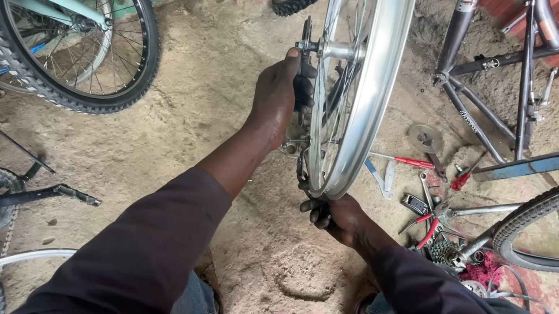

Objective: The person adjusts the brake pads on a bicycle wheel using a wrench. They rotate the wheel to check alignment and tighten the components while seated on the floor.

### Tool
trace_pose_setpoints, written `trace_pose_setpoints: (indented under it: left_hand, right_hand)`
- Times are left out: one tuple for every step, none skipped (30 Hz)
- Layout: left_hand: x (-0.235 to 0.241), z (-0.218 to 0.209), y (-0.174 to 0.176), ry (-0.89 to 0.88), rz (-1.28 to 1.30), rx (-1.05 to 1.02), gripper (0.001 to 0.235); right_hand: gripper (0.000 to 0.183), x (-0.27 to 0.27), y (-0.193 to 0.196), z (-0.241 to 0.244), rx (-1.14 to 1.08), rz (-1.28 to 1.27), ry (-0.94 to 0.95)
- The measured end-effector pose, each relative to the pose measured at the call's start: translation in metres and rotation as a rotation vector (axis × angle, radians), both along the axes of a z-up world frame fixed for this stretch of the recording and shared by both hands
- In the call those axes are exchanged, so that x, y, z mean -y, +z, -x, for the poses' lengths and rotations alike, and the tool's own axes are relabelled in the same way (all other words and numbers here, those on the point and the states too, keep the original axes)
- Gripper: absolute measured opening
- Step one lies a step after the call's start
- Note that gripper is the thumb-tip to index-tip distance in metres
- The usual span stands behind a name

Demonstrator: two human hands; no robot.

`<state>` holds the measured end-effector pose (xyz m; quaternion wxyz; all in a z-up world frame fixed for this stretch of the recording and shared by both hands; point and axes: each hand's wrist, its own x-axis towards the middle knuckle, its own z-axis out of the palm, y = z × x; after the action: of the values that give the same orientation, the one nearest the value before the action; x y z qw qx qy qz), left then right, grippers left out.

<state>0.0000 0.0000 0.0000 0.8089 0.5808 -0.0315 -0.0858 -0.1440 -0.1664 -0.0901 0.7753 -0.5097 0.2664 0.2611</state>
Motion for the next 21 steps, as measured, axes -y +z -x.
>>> trace_pose_setpoints:
  left_hand:
    - [0.000,-0.001,-0.001,-0.001,0.000,0.001,0.058]
    - [0.001,-0.002,-0.002,0.004,-0.002,-0.002,0.057]
    - [0.001,-0.002,-0.003,0.010,-0.004,-0.006,0.056]
    - [0.001,-0.002,-0.003,0.010,-0.004,-0.006,0.056]
    - [0.001,-0.002,-0.003,0.005,-0.008,-0.004,0.056]
    - [0.000,-0.001,-0.003,0.001,-0.012,-0.001,0.055]
    - [0.000,-0.001,-0.001,0.001,-0.013,-0.001,0.055]
    - [0.000,0.000,0.000,0.004,-0.022,-0.013,0.055]
    - [0.001,0.001,0.000,0.006,-0.031,-0.027,0.055]
    - [0.002,-0.001,-0.004,0.006,-0.031,-0.028,0.055]
    - [0.002,-0.003,-0.007,0.003,-0.041,-0.027,0.055]
    - [0.002,-0.006,-0.011,0.001,-0.052,-0.026,0.054]
    - [0.002,-0.006,-0.012,0.001,-0.052,-0.026,0.054]
    - [0.001,-0.006,-0.013,0.000,-0.071,-0.027,0.054]
    - [0.001,-0.006,-0.014,-0.003,-0.090,-0.028,0.055]
    - [0.000,-0.007,-0.016,-0.003,-0.090,-0.028,0.055]
    - [0.001,-0.008,-0.019,-0.004,-0.094,-0.033,0.055]
    - [0.001,-0.009,-0.021,-0.005,-0.098,-0.037,0.055]
    - [0.002,-0.009,-0.022,-0.006,-0.099,-0.038,0.055]
    - [0.002,-0.009,-0.023,-0.007,-0.110,-0.038,0.055]
    - [0.002,-0.010,-0.024,-0.007,-0.121,-0.037,0.055]
  right_hand:
    - [0.016,0.000,0.000,0.000,0.001,0.000,-0.001]
    - [0.016,0.000,0.000,-0.001,-0.006,-0.001,0.000]
    - [0.016,0.000,0.000,-0.001,-0.014,-0.002,0.001]
    - [0.016,0.000,0.000,-0.001,-0.014,-0.002,0.000]
    - [0.016,0.001,-0.001,-0.001,-0.014,-0.001,0.001]
    - [0.016,0.001,-0.001,-0.002,-0.015,0.000,0.002]
    - [0.016,0.001,-0.001,-0.002,-0.014,0.000,0.002]
    - [0.015,0.001,-0.002,-0.003,-0.013,0.000,0.005]
    - [0.015,0.001,-0.002,-0.002,-0.014,0.001,0.007]
    - [0.015,0.001,-0.002,-0.001,-0.015,0.001,0.007]
    - [0.015,0.000,-0.002,-0.001,-0.003,-0.004,-0.004]
    - [0.015,0.000,-0.002,-0.001,0.010,-0.009,-0.014]
    - [0.015,0.000,-0.002,-0.001,0.010,-0.009,-0.014]
    - [0.014,-0.001,-0.002,0.000,0.017,-0.013,-0.013]
    - [0.013,-0.001,-0.002,0.000,0.025,-0.016,-0.013]
    - [0.013,-0.001,-0.001,-0.001,0.025,-0.016,-0.014]
    - [0.013,0.000,-0.001,-0.001,0.011,-0.015,-0.003]
    - [0.013,0.000,0.000,-0.002,-0.003,-0.015,0.008]
    - [0.013,0.001,0.002,-0.002,-0.004,-0.016,0.007]
    - [0.013,0.001,0.003,-0.001,0.001,-0.018,0.007]
    - [0.012,0.000,0.005,-0.001,0.006,-0.022,0.008]
